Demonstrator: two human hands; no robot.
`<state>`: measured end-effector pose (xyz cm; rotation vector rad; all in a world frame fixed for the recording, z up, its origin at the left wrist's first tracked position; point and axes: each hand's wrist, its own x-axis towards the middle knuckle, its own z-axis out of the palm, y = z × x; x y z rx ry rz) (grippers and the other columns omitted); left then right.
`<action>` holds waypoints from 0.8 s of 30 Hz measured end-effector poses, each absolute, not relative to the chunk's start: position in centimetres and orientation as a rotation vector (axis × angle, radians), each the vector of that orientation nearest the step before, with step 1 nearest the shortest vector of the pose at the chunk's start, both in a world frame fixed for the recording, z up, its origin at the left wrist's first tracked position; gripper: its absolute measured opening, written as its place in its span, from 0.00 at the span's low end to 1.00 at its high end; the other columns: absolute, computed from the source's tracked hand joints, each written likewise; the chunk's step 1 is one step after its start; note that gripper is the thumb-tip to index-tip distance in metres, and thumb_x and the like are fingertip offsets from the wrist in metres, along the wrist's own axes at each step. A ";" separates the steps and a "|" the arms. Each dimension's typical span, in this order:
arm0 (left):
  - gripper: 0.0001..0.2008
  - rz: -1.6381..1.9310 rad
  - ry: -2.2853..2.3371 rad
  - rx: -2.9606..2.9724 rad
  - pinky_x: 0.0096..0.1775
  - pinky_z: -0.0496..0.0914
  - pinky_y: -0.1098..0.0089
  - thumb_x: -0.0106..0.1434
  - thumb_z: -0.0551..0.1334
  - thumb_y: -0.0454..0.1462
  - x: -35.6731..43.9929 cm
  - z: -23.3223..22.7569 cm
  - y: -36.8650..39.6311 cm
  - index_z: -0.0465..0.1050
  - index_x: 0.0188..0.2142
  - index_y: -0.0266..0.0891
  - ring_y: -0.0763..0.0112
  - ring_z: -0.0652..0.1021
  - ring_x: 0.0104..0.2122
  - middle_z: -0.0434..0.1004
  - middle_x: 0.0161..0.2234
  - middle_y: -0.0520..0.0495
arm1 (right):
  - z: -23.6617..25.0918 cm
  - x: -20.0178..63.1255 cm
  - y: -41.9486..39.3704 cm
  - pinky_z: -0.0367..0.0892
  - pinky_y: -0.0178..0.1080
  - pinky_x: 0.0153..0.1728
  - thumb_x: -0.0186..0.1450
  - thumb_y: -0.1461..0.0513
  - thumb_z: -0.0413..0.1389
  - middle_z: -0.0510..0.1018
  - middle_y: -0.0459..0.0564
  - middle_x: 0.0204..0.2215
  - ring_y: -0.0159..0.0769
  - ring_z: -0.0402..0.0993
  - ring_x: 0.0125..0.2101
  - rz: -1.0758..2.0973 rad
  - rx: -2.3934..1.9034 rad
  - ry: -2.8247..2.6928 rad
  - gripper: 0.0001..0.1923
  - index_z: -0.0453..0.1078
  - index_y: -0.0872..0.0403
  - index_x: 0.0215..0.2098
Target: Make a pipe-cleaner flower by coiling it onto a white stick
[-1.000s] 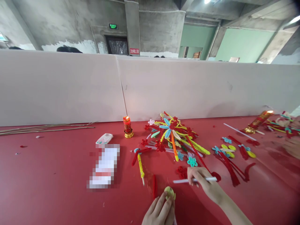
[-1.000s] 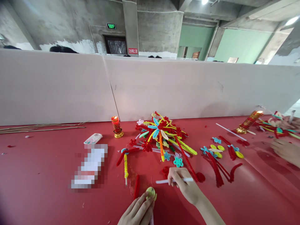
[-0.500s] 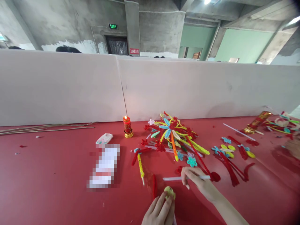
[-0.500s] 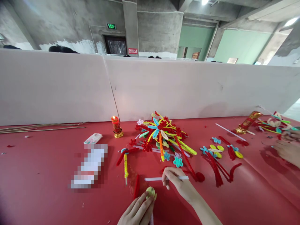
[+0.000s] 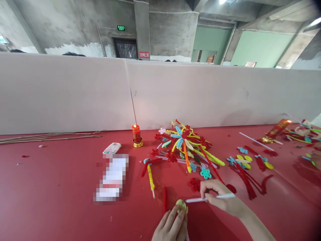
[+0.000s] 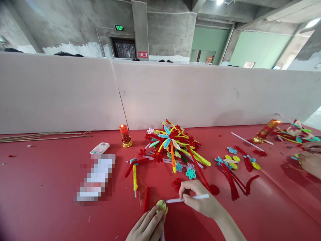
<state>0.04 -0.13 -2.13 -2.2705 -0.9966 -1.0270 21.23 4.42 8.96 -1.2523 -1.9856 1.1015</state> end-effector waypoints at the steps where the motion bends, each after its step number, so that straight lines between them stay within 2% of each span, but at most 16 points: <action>1: 0.19 -1.032 -1.000 -2.270 0.41 0.69 0.75 0.64 0.44 0.28 0.0 -2.1 -0.1 0.72 0.43 0.40 0.73 0.74 0.43 0.76 0.42 0.53 | 9.2 21.1 4.3 0.62 0.36 0.31 0.55 0.67 0.50 0.69 0.44 0.23 0.34 0.66 0.26 1.048 -1.247 -2.031 0.05 0.65 0.53 0.24; 11: 0.19 -1.028 -1.017 -2.272 0.43 0.69 0.74 0.64 0.45 0.29 0.0 -2.7 -0.2 0.70 0.46 0.40 0.72 0.73 0.45 0.75 0.45 0.51 | 9.7 20.8 4.1 0.63 0.33 0.28 0.51 0.73 0.50 0.66 0.43 0.25 0.31 0.65 0.26 1.099 -1.118 -2.032 0.10 0.60 0.53 0.27; 19: 0.19 -1.141 -1.012 -2.242 0.43 0.69 0.75 0.63 0.45 0.28 0.2 -2.4 -0.2 0.72 0.42 0.41 0.73 0.75 0.41 0.78 0.40 0.53 | 9.7 20.7 4.1 0.63 0.37 0.35 0.57 0.72 0.49 0.71 0.46 0.29 0.34 0.68 0.31 1.191 -0.987 -1.959 0.09 0.59 0.52 0.27; 24: 0.19 -1.146 -1.002 -2.233 0.41 0.69 0.74 0.63 0.45 0.28 0.2 -2.5 0.0 0.72 0.42 0.41 0.72 0.76 0.40 0.78 0.40 0.53 | 9.1 20.3 4.1 0.61 0.39 0.35 0.61 0.68 0.49 0.71 0.46 0.24 0.35 0.66 0.31 1.174 -0.902 -1.927 0.11 0.58 0.51 0.22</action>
